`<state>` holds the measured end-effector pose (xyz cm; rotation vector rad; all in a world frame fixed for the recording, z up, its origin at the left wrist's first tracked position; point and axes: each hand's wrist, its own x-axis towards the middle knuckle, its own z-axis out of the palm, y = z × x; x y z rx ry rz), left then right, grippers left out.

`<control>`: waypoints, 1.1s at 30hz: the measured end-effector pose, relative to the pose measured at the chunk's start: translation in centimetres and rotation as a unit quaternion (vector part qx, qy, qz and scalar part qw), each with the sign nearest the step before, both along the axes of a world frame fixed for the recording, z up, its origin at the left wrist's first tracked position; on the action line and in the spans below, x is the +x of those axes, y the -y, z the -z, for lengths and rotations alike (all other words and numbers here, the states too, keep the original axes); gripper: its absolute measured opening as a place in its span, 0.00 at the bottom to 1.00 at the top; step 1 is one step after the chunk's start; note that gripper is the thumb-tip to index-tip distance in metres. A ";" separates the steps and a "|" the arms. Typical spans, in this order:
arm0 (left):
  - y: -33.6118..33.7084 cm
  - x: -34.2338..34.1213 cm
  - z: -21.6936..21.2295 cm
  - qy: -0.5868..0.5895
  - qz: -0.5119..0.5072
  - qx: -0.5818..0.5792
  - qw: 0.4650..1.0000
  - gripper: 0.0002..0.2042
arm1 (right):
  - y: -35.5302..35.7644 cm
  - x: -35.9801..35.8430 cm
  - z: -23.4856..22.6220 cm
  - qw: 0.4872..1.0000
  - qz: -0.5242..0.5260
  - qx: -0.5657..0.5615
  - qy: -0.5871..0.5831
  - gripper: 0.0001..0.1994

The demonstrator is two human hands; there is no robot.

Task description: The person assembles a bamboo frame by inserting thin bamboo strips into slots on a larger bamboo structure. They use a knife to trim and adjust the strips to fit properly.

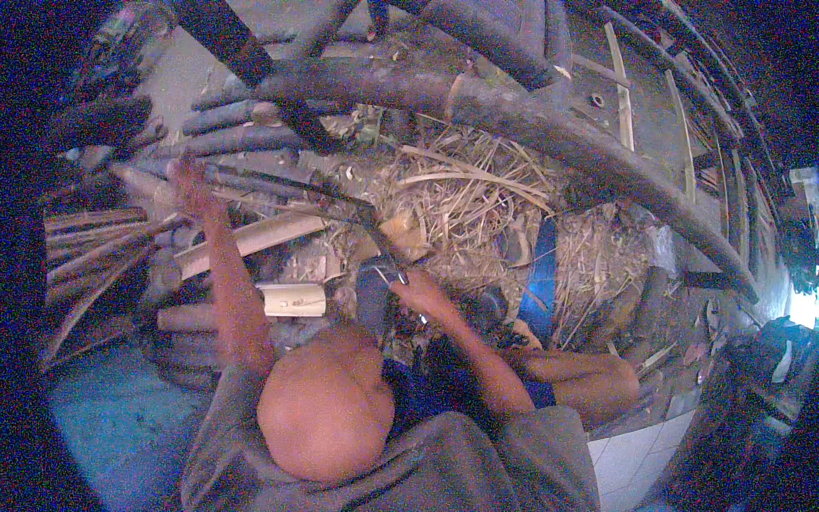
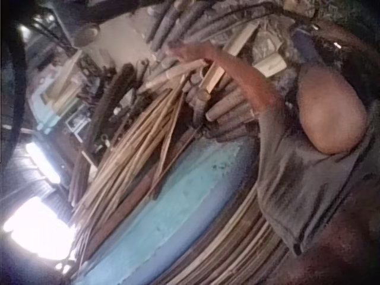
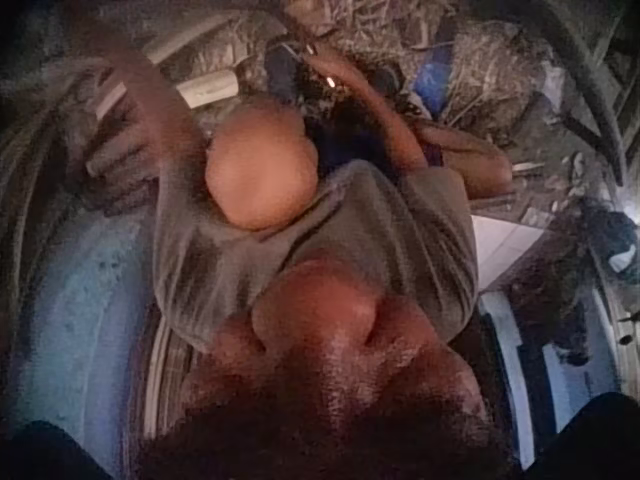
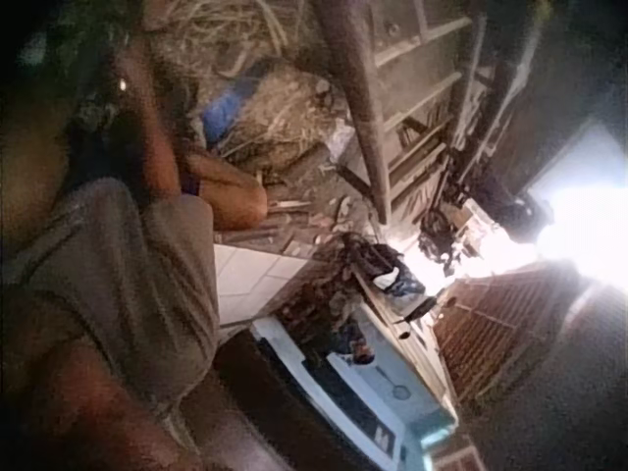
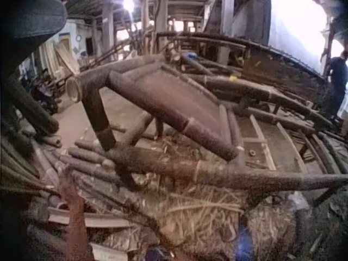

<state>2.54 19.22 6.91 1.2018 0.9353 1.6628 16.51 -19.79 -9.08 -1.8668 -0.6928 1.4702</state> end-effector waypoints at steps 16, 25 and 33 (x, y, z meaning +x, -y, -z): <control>5.4 1.1 -0.1 -0.570 -0.294 0.195 0.742 0.20 | 1.7 -2.4 1.5 0.999 0.040 0.001 -0.033 0.15; 9.3 1.8 -6.0 -0.109 -0.062 0.143 0.982 0.16 | 3.0 -0.9 1.3 0.988 0.143 -0.010 -0.055 0.13; 12.2 3.8 -7.7 -0.001 0.052 0.082 0.995 0.17 | 3.4 -2.0 0.2 0.980 0.135 -0.054 0.137 0.18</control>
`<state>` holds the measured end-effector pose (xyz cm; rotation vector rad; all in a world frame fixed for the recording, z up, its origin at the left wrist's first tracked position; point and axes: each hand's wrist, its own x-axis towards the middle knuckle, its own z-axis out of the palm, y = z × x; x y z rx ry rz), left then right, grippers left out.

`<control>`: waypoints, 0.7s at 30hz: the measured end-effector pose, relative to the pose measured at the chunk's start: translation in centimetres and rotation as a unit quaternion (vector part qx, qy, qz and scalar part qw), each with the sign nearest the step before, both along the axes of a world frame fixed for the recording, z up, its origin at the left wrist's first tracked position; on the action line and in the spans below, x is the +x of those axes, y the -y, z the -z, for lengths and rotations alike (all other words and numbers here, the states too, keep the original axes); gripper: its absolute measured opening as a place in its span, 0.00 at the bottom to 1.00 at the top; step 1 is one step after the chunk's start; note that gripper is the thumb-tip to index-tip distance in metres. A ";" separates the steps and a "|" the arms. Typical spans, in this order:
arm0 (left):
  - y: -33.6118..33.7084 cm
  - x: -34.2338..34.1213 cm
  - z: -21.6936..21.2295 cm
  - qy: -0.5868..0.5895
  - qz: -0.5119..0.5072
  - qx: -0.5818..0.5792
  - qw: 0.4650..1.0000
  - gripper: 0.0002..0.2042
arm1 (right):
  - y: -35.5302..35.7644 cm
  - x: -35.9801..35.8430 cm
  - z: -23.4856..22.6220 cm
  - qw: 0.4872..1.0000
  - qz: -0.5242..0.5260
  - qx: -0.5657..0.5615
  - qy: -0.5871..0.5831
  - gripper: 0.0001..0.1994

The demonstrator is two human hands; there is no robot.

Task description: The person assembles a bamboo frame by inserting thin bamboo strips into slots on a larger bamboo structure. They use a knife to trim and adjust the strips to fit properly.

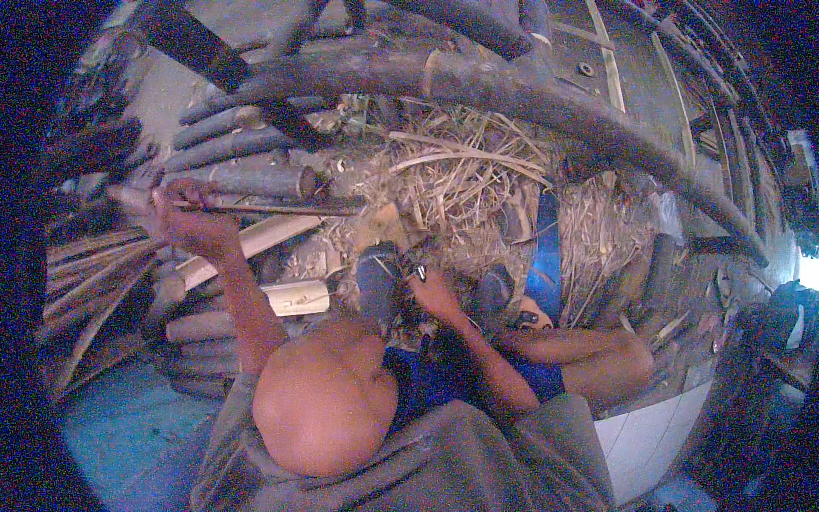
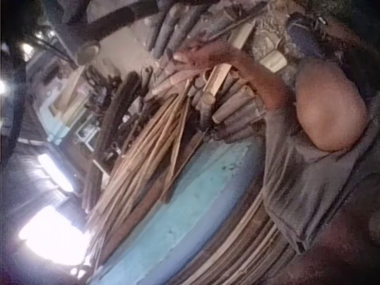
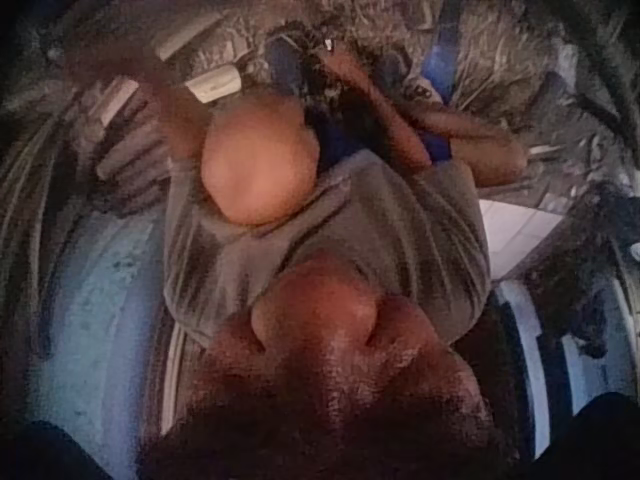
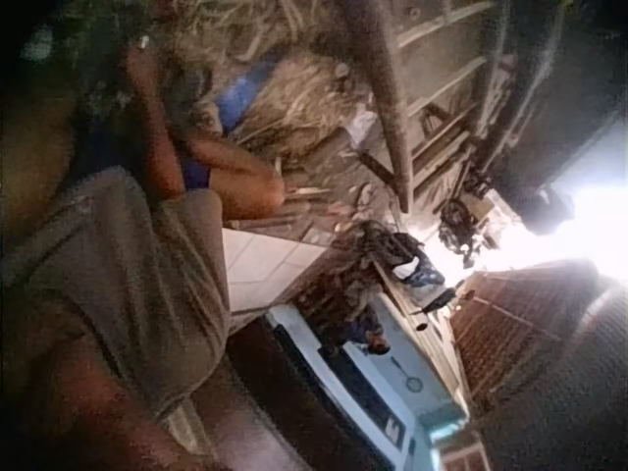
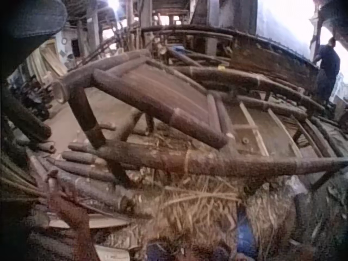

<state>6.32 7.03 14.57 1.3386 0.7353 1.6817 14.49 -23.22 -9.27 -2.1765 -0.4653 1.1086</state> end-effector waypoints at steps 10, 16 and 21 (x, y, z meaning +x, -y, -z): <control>4.3 2.1 -0.4 0.019 -0.004 -0.037 0.999 0.14 | 1.2 0.5 1.6 0.994 -0.045 -0.066 0.081 0.19; 6.1 0.4 -4.7 0.121 0.198 0.042 0.972 0.14 | 1.6 0.4 2.6 0.996 -0.035 0.024 0.073 0.20; 8.5 -0.8 -6.0 0.159 0.246 0.031 0.956 0.13 | 0.8 0.8 2.4 0.999 0.008 0.044 0.005 0.18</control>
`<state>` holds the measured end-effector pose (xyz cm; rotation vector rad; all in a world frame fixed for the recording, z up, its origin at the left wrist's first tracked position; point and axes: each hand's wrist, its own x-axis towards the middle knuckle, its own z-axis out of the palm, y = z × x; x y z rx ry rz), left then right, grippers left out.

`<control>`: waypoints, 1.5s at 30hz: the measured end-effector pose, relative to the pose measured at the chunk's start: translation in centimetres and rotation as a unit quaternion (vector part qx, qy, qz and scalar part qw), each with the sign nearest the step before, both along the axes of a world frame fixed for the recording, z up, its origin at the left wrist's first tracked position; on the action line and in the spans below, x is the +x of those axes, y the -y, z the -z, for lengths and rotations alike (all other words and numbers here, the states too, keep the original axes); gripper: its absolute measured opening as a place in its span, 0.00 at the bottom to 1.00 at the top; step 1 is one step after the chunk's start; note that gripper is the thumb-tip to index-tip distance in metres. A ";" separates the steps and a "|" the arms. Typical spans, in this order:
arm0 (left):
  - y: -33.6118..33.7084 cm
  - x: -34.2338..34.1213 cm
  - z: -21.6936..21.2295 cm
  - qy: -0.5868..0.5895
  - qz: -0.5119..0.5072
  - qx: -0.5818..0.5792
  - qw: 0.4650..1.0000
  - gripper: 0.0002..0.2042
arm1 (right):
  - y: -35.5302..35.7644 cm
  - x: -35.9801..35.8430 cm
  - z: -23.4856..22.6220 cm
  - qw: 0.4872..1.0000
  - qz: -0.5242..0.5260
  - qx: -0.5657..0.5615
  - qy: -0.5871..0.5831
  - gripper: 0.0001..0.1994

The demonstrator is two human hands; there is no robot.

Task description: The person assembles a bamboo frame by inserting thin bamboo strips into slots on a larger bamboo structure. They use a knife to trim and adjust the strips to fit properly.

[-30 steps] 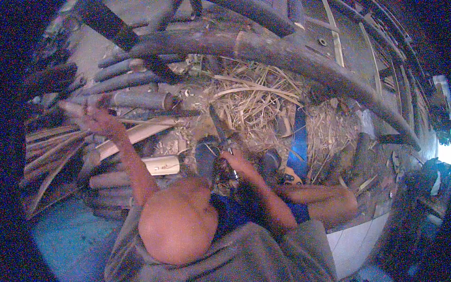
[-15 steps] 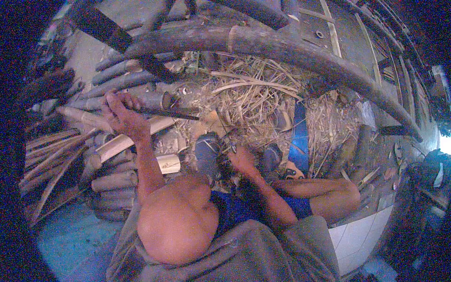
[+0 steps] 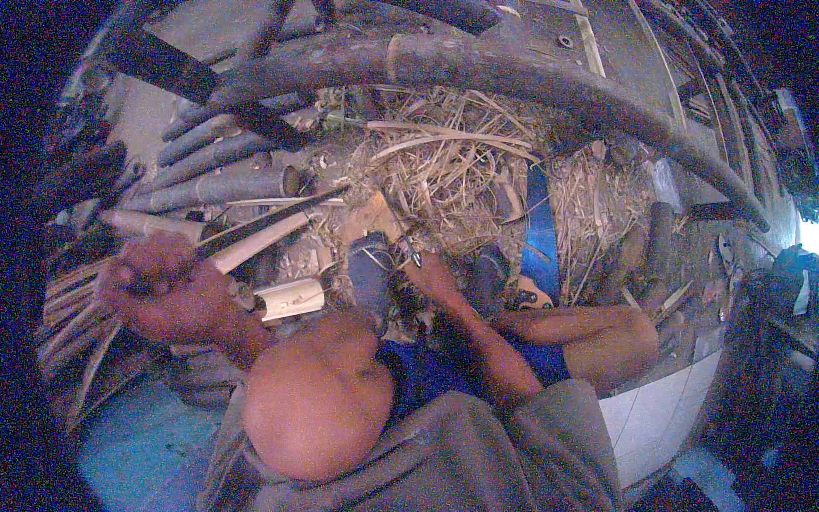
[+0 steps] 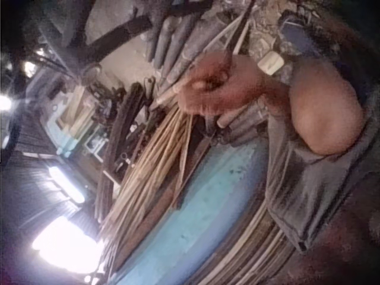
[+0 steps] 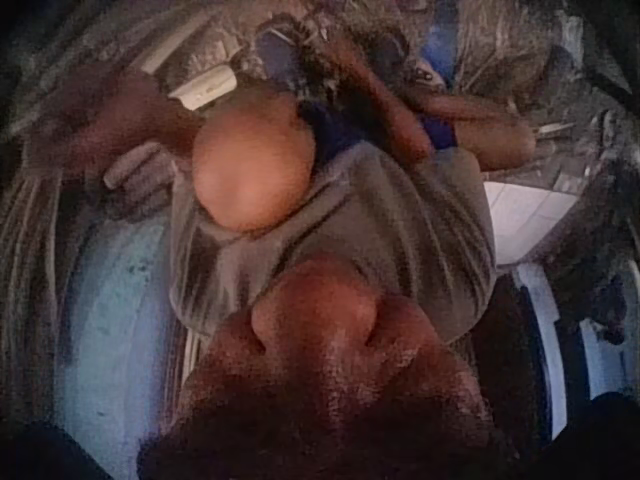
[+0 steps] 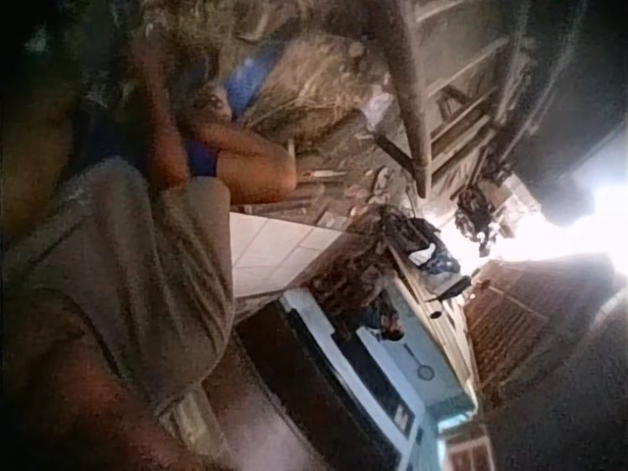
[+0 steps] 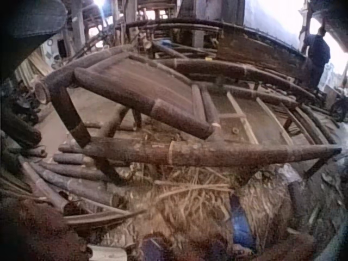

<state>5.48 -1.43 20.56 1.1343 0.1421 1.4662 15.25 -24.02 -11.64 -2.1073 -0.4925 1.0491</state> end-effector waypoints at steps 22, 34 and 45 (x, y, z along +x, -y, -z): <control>-3.1 -6.2 -5.9 0.001 -0.005 0.049 0.999 0.17 | -3.3 1.3 -4.0 0.974 -0.202 -0.031 0.097 0.26; -2.5 3.7 5.6 -0.079 -0.088 -0.159 0.980 0.19 | -0.3 -1.0 -2.7 0.998 0.044 -0.012 -0.043 0.19; -0.1 5.4 8.6 -0.067 -0.077 -0.114 0.988 0.21 | -3.7 0.1 -11.9 0.993 -0.036 0.008 0.110 0.20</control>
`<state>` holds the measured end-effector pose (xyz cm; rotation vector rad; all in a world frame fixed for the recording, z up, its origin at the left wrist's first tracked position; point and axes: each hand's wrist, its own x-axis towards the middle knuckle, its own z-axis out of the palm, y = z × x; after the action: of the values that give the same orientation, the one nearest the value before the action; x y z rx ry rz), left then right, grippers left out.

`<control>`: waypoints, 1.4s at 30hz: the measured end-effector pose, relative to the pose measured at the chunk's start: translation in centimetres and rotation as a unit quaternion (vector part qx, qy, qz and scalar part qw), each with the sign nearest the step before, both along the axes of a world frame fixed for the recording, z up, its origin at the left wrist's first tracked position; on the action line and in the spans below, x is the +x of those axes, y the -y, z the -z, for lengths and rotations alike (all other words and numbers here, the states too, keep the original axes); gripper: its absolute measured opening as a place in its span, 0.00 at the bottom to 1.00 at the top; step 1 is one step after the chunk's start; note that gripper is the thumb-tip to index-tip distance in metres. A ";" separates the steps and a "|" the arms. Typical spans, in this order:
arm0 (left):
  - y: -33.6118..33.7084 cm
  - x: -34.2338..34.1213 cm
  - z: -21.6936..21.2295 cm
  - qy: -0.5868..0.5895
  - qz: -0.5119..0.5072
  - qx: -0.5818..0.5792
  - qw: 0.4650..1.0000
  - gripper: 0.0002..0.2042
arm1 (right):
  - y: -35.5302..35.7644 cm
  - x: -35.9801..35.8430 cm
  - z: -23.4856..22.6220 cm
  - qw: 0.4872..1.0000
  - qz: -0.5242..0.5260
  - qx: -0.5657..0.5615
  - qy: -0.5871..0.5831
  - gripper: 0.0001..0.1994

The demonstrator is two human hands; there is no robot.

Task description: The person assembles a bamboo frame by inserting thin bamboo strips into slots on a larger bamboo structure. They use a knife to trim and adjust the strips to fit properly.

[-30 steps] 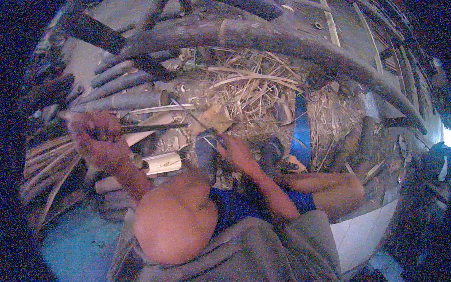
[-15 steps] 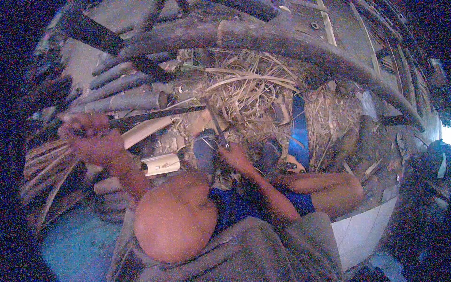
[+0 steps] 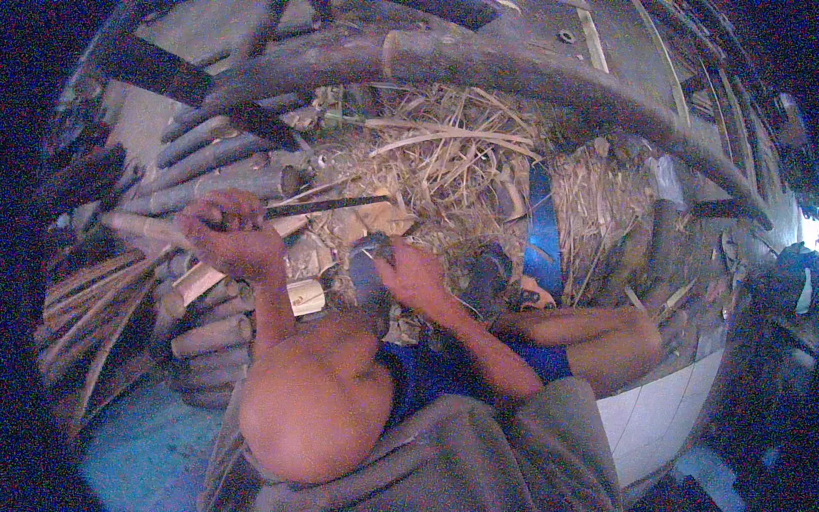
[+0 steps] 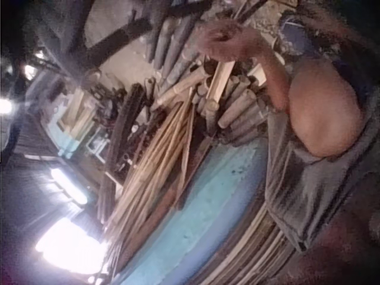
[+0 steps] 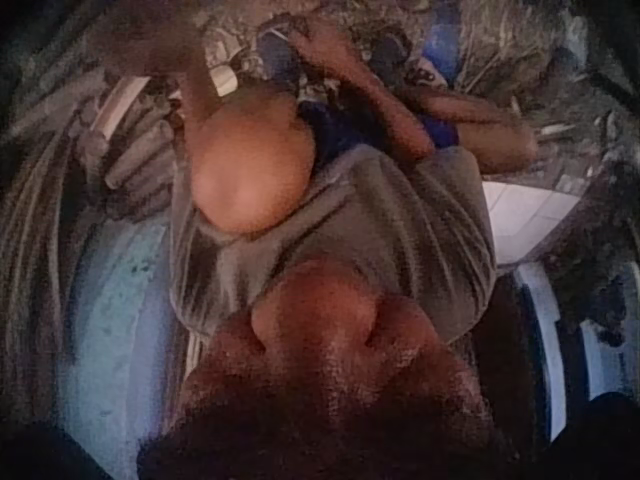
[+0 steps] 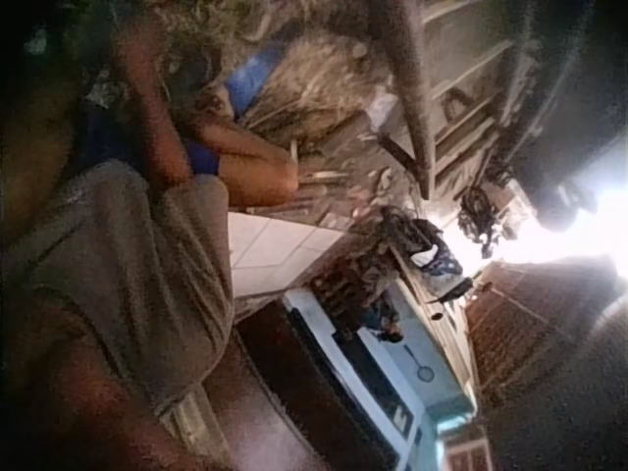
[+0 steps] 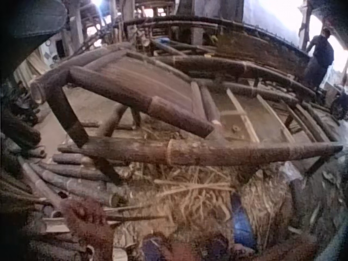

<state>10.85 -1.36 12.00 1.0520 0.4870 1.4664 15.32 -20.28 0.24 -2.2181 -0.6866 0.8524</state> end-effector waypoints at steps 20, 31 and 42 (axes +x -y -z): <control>2.0 -0.6 0.3 -0.052 -0.010 0.012 0.999 0.24 | -3.4 -0.9 -4.1 0.991 -0.056 0.121 -0.018 0.17; 1.2 0.0 -0.7 -0.053 -0.088 -0.037 0.994 0.26 | -2.3 0.8 4.4 0.998 0.004 0.036 0.050 0.19; 0.1 -0.1 -0.4 -0.092 -0.136 -0.044 0.986 0.28 | -0.6 1.8 12.0 0.998 -0.023 -0.037 0.045 0.20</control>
<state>10.75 -1.44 12.41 1.0871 0.8460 1.5767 17.12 -19.71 -11.76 -2.3274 -0.7638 0.8162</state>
